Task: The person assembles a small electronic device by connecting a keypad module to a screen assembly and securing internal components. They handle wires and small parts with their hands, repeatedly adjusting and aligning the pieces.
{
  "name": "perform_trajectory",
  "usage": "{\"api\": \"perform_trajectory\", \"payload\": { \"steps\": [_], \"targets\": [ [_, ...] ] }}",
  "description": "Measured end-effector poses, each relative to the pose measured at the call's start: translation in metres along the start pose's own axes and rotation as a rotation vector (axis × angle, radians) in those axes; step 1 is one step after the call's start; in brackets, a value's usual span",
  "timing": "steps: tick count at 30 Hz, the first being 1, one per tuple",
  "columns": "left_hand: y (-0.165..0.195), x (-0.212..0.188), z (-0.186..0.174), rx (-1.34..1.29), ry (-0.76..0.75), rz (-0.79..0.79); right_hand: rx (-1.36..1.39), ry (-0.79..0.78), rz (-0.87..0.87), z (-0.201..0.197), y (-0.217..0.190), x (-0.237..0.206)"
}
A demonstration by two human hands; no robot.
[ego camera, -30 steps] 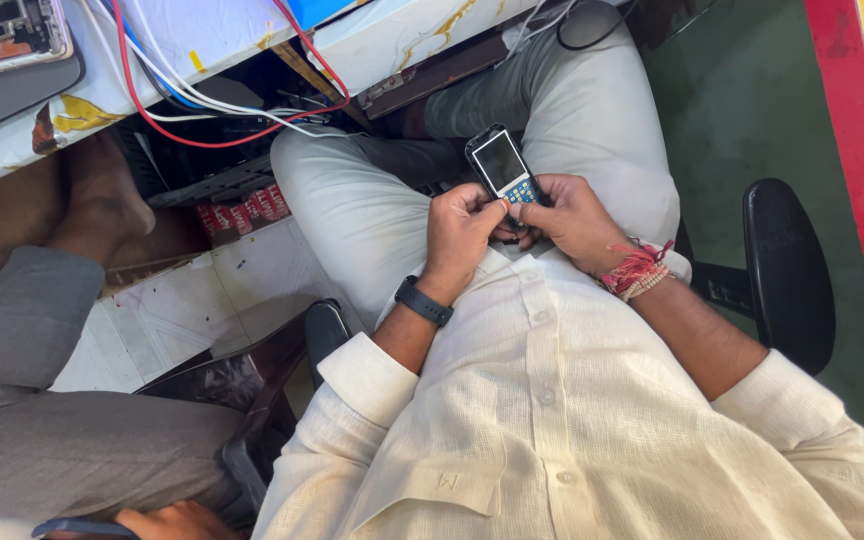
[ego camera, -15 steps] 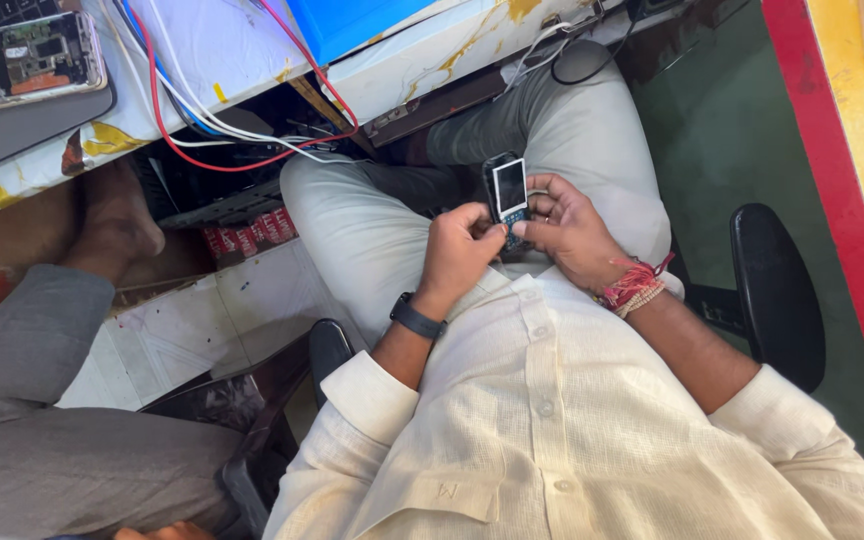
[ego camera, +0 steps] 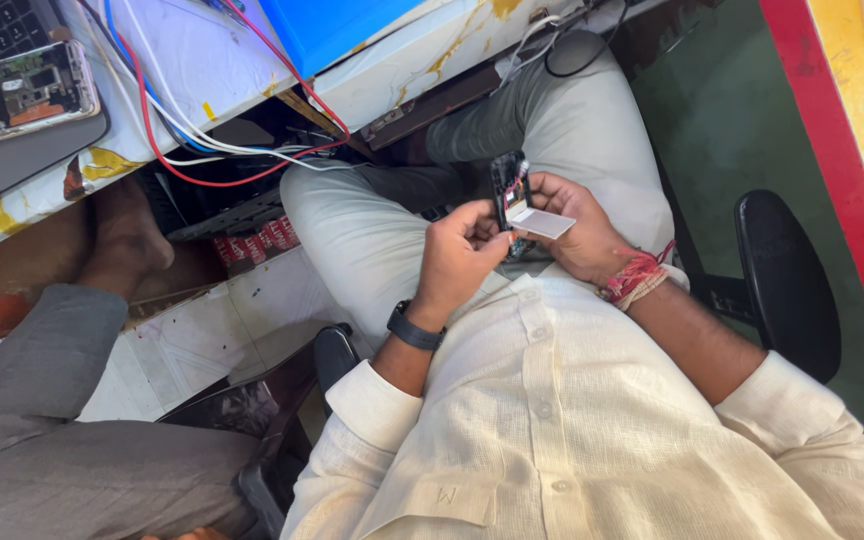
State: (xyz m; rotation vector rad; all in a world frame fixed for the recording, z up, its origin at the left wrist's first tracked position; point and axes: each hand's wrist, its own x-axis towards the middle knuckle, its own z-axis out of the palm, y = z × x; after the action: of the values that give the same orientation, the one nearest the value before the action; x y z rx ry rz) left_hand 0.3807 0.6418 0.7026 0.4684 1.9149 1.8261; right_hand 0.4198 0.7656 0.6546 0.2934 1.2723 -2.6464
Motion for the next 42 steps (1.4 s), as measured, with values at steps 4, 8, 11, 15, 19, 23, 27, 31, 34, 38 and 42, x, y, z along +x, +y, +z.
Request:
{"api": "perform_trajectory", "payload": {
  "steps": [4, 8, 11, 15, 19, 23, 27, 31, 34, 38, 42],
  "targets": [
    [-0.003, 0.0, 0.0, -0.3, -0.05, -0.168, 0.134, -0.03, 0.068, -0.006, 0.004, -0.001],
    [-0.004, 0.0, -0.001, -0.388, -0.071, -0.196, 0.116, 0.008, 0.142, -0.012, 0.008, -0.002],
    [-0.003, 0.0, 0.0, -0.44, -0.087, -0.221, 0.171, 0.018, 0.172, -0.016, 0.012, 0.0],
    [-0.004, 0.0, -0.001, -0.476, -0.08, -0.228, 0.128, 0.007, 0.156, -0.018, 0.015, 0.0],
    [-0.005, -0.002, -0.003, -0.431, -0.058, -0.241, 0.068, -0.029, 0.151, -0.016, 0.015, -0.001],
    [-0.008, -0.004, -0.004, -0.43, -0.046, -0.255, 0.023, 0.023, 0.207, -0.013, 0.013, -0.002],
    [-0.013, -0.006, -0.005, -0.445, -0.036, -0.262, -0.025, 0.038, 0.223, -0.009, 0.014, -0.001],
    [-0.019, -0.009, -0.008, -0.444, -0.016, -0.253, -0.062, 0.076, 0.214, -0.002, 0.017, -0.001],
    [-0.021, -0.011, -0.011, -0.494, -0.031, -0.259, -0.062, 0.11, 0.207, 0.003, 0.02, -0.002],
    [-0.021, -0.013, -0.013, -0.487, -0.048, -0.262, -0.051, 0.094, 0.205, 0.006, 0.02, -0.003],
    [-0.019, -0.014, -0.015, -0.48, -0.039, -0.274, -0.058, 0.088, 0.187, 0.007, 0.02, -0.002]
  ]
}}
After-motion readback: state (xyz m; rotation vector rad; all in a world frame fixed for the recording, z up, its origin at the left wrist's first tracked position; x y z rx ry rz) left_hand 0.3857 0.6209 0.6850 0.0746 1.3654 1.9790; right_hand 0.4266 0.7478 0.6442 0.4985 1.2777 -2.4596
